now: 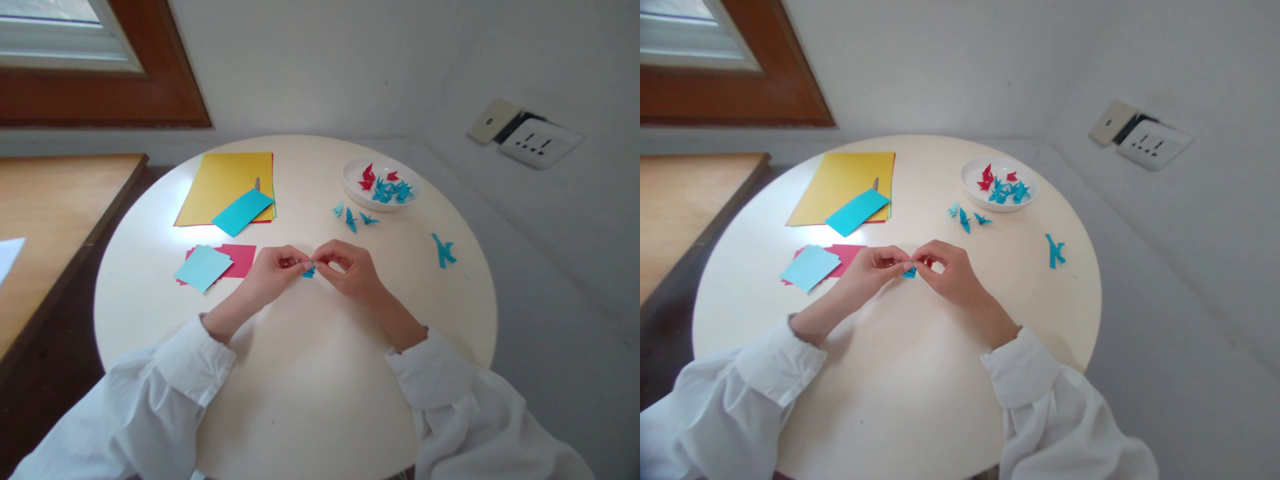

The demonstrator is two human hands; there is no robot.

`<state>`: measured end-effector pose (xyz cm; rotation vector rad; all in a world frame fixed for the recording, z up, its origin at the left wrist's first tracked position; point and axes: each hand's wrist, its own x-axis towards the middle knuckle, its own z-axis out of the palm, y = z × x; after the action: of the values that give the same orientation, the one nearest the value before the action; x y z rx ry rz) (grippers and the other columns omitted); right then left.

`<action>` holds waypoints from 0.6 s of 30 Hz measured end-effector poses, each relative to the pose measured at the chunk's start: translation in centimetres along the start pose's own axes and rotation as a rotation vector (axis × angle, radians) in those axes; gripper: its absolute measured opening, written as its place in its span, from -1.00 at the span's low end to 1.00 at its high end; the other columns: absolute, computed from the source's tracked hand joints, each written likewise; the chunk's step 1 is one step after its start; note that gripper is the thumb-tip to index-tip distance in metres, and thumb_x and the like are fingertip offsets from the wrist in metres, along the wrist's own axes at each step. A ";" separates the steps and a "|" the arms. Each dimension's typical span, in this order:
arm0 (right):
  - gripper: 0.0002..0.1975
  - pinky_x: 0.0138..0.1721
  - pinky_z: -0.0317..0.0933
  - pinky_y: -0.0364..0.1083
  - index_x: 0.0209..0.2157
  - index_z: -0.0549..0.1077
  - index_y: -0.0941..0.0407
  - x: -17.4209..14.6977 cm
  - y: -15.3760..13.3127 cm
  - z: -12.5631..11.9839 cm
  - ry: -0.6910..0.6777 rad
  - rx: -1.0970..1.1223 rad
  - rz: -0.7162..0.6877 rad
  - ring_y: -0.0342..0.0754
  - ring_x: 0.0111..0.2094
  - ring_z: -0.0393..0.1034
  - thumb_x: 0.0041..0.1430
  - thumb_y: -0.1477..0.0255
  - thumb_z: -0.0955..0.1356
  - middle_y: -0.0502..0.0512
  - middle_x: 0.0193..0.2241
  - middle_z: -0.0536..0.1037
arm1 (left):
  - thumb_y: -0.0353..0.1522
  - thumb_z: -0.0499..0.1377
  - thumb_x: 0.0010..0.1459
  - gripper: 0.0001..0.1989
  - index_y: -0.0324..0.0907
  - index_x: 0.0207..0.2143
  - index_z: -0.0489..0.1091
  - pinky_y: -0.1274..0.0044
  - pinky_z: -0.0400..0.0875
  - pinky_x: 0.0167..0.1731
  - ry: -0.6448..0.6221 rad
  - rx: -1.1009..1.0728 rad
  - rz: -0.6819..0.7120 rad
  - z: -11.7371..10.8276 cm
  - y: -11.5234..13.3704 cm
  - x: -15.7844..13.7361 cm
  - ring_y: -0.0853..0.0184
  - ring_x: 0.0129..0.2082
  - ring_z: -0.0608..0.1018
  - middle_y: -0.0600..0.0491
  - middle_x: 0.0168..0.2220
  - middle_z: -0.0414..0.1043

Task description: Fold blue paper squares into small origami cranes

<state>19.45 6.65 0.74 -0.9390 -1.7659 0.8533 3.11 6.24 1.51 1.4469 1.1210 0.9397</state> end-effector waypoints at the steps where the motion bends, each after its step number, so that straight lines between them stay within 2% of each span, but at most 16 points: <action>1: -0.96 -0.42 0.23 -0.15 -0.50 0.42 0.12 0.0 0.0 0.0 0.002 0.006 0.000 -0.15 -0.45 0.36 0.00 0.50 0.32 0.03 -0.50 0.49 | -0.27 0.23 -0.08 -0.81 -0.24 -0.51 0.44 0.56 0.27 -0.51 0.009 0.003 0.001 0.0 -0.1 0.0 0.39 -0.49 0.42 0.02 -0.50 0.44; 6: -0.95 -0.33 0.32 -0.11 -0.46 0.45 0.12 -0.1 0.1 0.1 0.003 0.070 0.041 -0.13 -0.41 0.41 0.00 0.43 0.35 0.04 -0.46 0.52 | -0.24 0.22 -0.06 -0.78 -0.25 -0.49 0.44 0.59 0.20 -0.61 0.039 0.049 0.023 -0.1 -0.3 0.1 0.43 -0.56 0.39 0.04 -0.53 0.42; 18: -0.86 -0.31 0.38 -0.09 -0.48 0.43 0.13 0.0 0.3 0.6 0.056 0.225 0.159 -0.11 -0.41 0.45 -0.06 0.34 0.40 0.05 -0.47 0.54 | -0.28 0.20 -0.03 -0.82 -0.22 -0.52 0.40 0.57 0.21 -0.57 0.108 0.148 0.132 0.0 0.4 -0.1 0.42 -0.55 0.36 0.05 -0.53 0.37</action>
<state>18.99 6.76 0.31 -0.9527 -1.5252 1.0921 3.17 6.16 1.87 1.6223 1.2071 1.0553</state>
